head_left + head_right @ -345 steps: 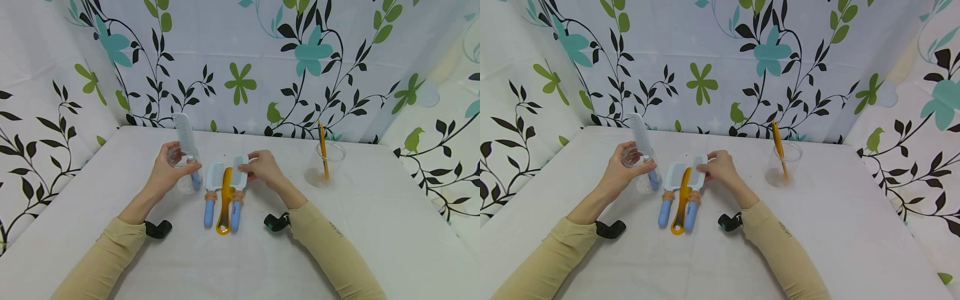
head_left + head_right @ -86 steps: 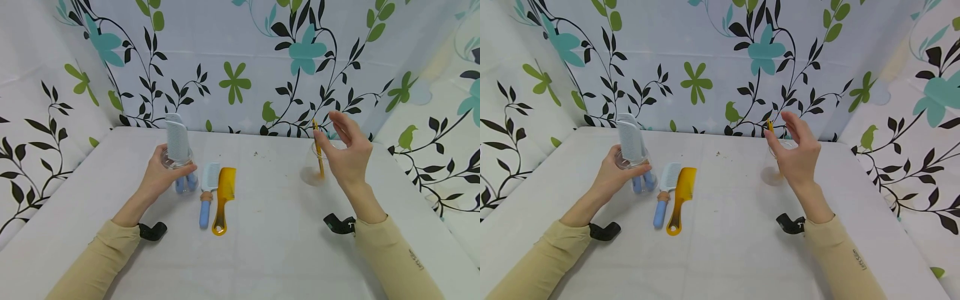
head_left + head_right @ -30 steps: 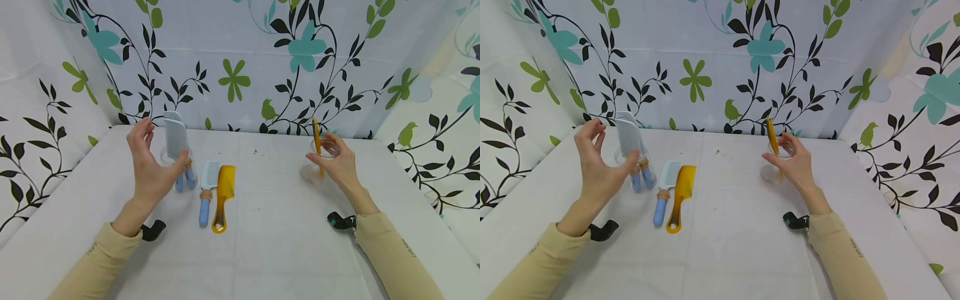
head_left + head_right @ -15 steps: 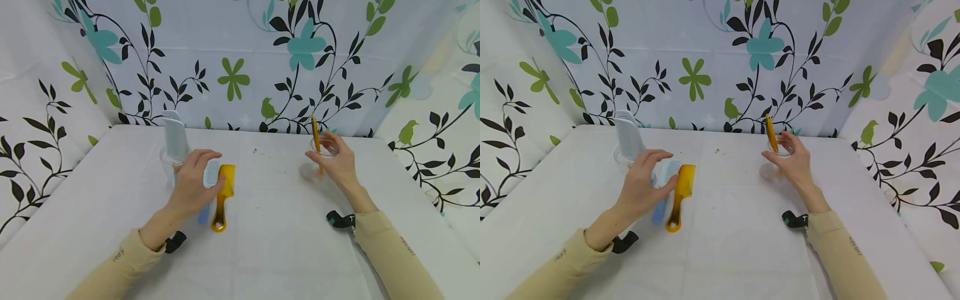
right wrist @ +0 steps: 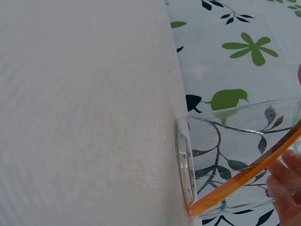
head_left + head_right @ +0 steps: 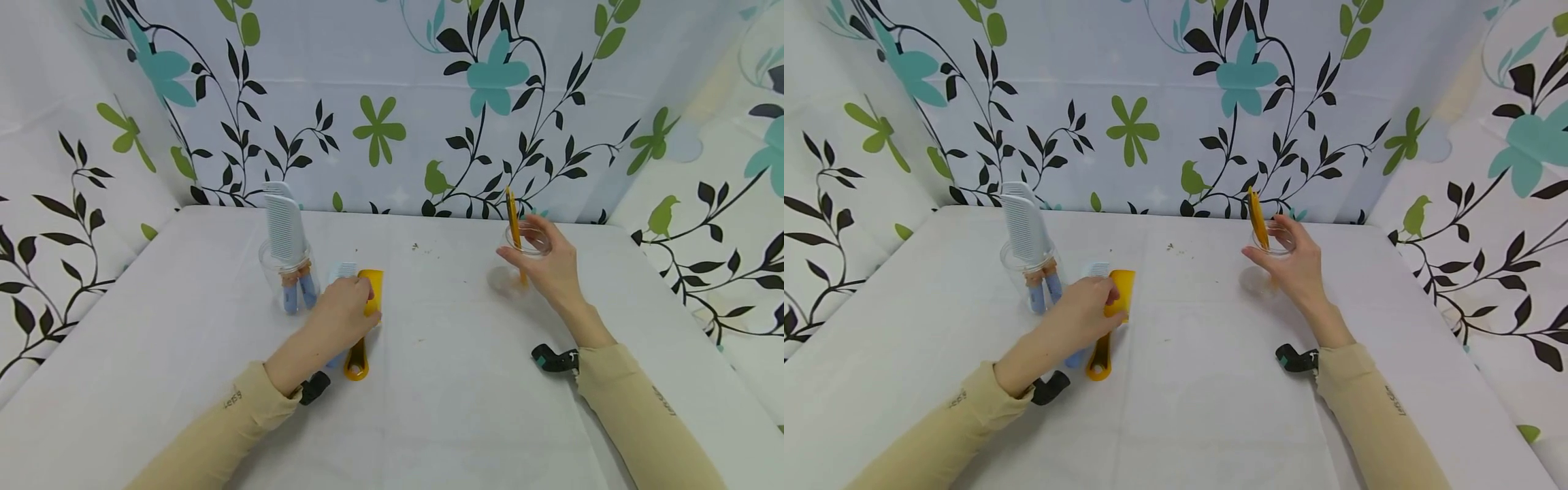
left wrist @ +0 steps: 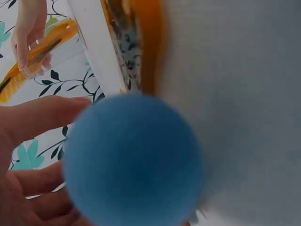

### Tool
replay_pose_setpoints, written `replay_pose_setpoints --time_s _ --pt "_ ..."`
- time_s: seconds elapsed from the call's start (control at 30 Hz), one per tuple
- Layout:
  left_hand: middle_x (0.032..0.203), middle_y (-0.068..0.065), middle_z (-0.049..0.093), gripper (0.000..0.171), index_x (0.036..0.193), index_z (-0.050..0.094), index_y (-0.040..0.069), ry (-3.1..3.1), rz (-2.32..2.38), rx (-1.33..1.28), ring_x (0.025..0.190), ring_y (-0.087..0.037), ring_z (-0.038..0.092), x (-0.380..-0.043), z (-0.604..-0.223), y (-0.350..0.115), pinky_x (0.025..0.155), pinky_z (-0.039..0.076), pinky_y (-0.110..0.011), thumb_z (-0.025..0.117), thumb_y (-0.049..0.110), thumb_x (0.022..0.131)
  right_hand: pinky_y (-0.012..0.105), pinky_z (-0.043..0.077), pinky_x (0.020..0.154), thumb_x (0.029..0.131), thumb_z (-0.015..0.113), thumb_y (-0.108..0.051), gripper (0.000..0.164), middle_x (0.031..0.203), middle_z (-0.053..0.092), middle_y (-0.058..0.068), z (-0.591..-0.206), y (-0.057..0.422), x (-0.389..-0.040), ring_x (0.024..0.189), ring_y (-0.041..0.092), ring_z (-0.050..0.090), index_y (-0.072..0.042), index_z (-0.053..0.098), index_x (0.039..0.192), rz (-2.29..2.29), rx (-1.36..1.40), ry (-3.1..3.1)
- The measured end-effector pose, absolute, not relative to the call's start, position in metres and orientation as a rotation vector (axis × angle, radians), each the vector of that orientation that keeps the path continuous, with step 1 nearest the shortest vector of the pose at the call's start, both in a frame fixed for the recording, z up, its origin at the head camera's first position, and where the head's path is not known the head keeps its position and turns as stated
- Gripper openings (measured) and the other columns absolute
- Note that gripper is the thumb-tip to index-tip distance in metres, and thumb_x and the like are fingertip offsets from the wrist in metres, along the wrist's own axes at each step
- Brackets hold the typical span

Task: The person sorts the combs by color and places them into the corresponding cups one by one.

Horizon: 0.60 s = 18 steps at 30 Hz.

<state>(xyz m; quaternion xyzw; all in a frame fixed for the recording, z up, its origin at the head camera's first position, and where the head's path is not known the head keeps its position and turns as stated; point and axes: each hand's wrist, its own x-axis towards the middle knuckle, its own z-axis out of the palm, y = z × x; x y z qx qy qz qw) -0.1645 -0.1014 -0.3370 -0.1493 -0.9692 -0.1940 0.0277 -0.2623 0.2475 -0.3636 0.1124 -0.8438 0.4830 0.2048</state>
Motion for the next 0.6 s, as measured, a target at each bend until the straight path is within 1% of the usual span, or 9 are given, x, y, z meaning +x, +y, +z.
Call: replay_pose_setpoints --time_s 0.17,0.2,0.33,0.4,0.43,0.6 --pt "0.076 -0.009 0.06 0.028 0.08 0.062 0.001 -3.074 -0.365 -0.435 0.069 -0.022 0.056 -0.17 -0.338 -0.092 0.057 0.051 -0.031 0.08 0.022 0.085 0.043 0.045 0.11 0.078 0.087 -0.02 0.077 0.131 0.063 0.008 -0.362 0.246 -0.262 0.123 0.024 0.058 -0.012 0.048 0.145 1.351 0.319 -2.353" --pt "0.075 -0.01 0.061 0.029 0.079 0.063 0.001 -3.076 -0.322 -0.429 0.068 -0.023 0.057 -0.17 -0.338 -0.09 0.057 0.052 -0.031 0.08 0.023 0.085 0.042 0.045 0.11 0.078 0.087 -0.02 0.077 0.131 0.063 0.008 -0.362 0.246 -0.262 0.123 0.024 0.058 -0.012 0.049 0.145 1.354 0.323 -2.35" --pt "0.081 -0.015 0.068 0.032 0.084 0.07 -0.002 -3.071 -0.161 -0.378 0.074 -0.028 0.062 -0.171 -0.339 -0.086 0.063 0.057 -0.037 0.08 0.027 0.085 0.042 0.045 0.11 0.079 0.087 -0.02 0.076 0.13 0.063 0.008 -0.362 0.246 -0.262 0.123 0.023 0.058 -0.012 0.049 0.144 1.35 0.328 -2.347" --pt "0.085 -0.017 0.07 0.034 0.088 0.072 -0.003 -3.062 -0.092 -0.368 0.078 -0.031 0.063 -0.17 -0.34 -0.085 0.067 0.058 -0.04 0.08 0.03 0.085 0.042 0.045 0.11 0.079 0.087 -0.021 0.075 0.13 0.064 0.008 -0.362 0.246 -0.262 0.123 0.023 0.059 -0.011 0.05 0.143 1.342 0.327 -2.347" --pt "0.085 -0.018 0.07 0.036 0.087 0.073 -0.003 -3.056 -0.069 -0.363 0.078 -0.032 0.063 -0.169 -0.34 -0.085 0.066 0.058 -0.04 0.08 0.032 0.085 0.042 0.045 0.11 0.079 0.086 -0.022 0.074 0.129 0.064 0.008 -0.362 0.246 -0.262 0.122 0.023 0.059 -0.011 0.05 0.143 1.339 0.326 -2.345" --pt "0.076 -0.017 0.069 0.039 0.076 0.071 -0.001 -3.018 -0.027 -0.39 0.071 -0.031 0.06 -0.167 -0.343 -0.086 0.063 0.055 -0.038 0.08 0.036 0.085 0.042 0.044 0.11 0.079 0.086 -0.023 0.074 0.129 0.064 0.007 -0.363 0.248 -0.261 0.122 0.022 0.058 -0.012 0.05 0.143 1.334 0.324 -2.346"
